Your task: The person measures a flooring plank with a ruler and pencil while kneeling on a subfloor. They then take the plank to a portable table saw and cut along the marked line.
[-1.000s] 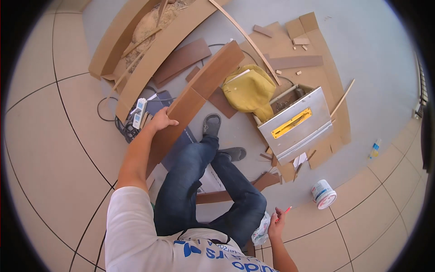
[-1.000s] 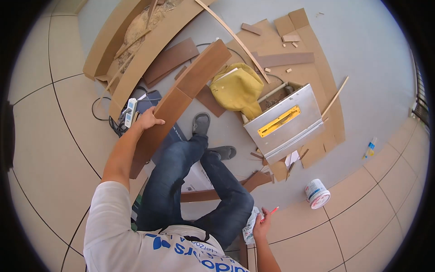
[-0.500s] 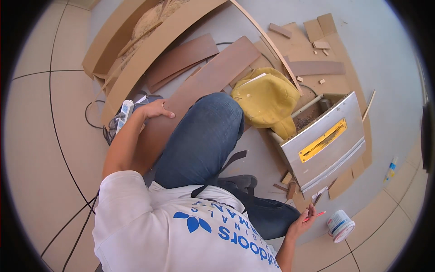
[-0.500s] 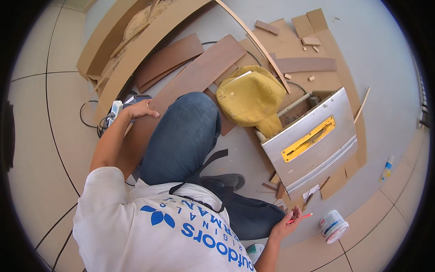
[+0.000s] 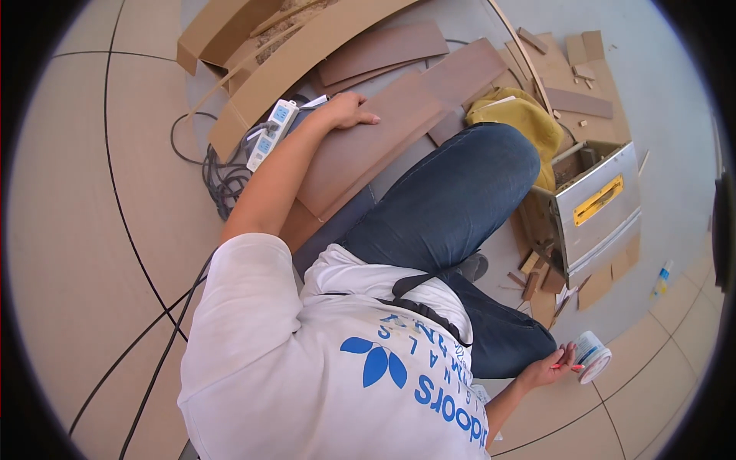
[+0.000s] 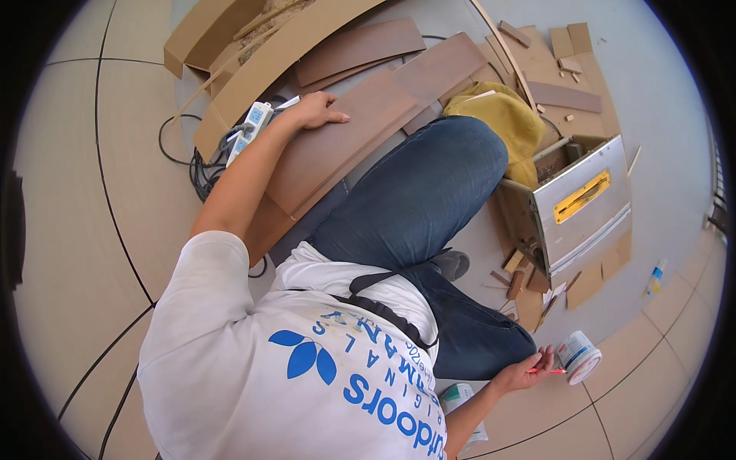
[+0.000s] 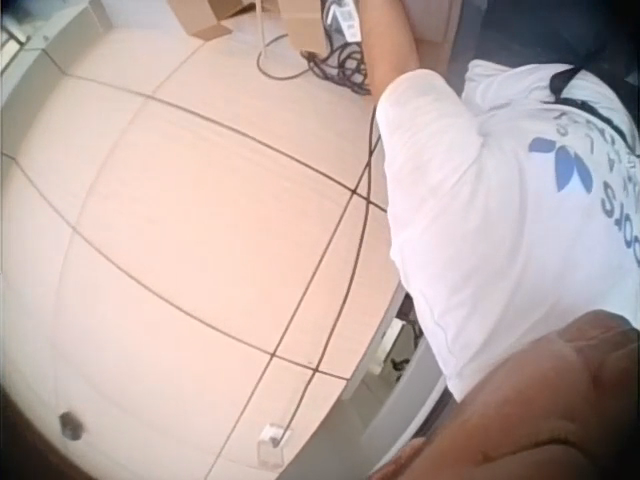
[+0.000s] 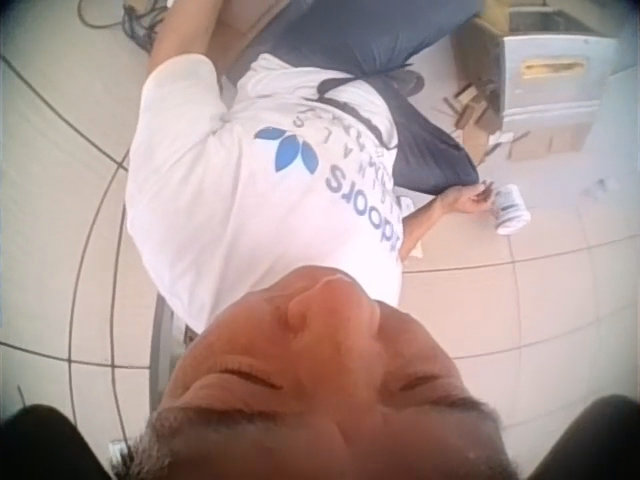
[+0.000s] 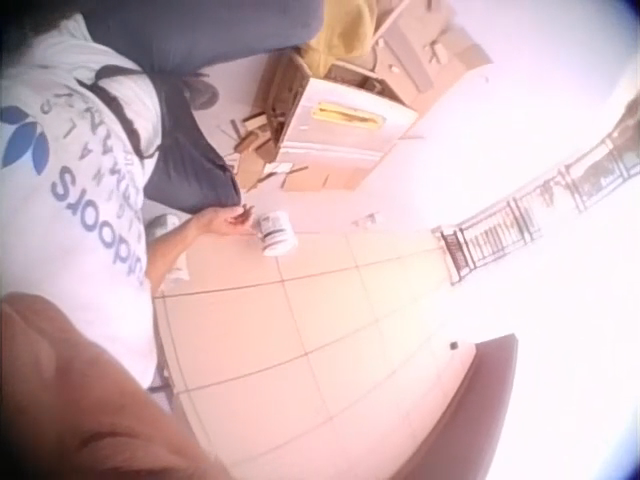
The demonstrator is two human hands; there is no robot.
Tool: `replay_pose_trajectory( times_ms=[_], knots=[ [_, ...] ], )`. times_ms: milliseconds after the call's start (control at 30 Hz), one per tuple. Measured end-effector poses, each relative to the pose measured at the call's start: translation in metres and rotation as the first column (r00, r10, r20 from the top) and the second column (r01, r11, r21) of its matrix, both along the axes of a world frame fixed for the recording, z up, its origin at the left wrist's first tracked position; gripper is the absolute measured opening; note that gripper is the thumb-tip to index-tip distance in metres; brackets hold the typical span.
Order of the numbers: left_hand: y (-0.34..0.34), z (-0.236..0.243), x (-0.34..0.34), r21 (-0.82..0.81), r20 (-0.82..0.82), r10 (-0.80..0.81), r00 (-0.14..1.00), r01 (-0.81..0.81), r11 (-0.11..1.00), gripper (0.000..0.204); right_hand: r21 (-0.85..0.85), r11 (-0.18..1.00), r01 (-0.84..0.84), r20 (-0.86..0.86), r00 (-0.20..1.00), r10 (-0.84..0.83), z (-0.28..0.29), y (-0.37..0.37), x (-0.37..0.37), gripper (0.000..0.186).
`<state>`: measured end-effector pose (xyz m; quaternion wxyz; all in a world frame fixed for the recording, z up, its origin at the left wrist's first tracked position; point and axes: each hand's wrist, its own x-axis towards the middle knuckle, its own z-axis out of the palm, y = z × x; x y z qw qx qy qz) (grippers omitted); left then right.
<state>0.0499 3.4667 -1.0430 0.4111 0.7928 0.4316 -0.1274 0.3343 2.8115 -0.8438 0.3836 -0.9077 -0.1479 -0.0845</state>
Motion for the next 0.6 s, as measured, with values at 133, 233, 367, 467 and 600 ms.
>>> replay_pose_trajectory(
  times_ms=[133,233,367,467,600],
  knots=[
    [0.014,0.025,0.003,-0.209,0.194,0.292,0.936,-0.251,0.945,0.042,0.029,0.996,-0.086,0.044,0.995,0.084,0.009,0.036,-0.035,0.032],
    [0.034,0.064,0.007,-0.233,0.358,0.378,0.854,-0.311,0.921,0.031,0.108,0.986,-0.124,0.009,0.992,0.124,0.015,0.067,-0.055,0.032],
    [0.032,0.170,0.054,-0.490,0.628,0.519,0.580,-0.224,0.842,0.040,0.367,0.906,-0.210,-0.029,0.971,0.236,0.014,0.112,-0.054,0.028],
    [0.028,0.226,0.077,-0.434,0.765,0.430,0.480,-0.109,0.894,0.039,0.529,0.766,-0.366,-0.098,0.869,0.484,0.029,0.187,-0.050,0.029],
    [0.003,0.270,0.134,-0.437,0.795,0.396,0.459,-0.018,0.899,0.037,0.585,0.633,-0.508,-0.186,0.675,0.714,0.057,0.274,-0.045,0.059]
  ],
)
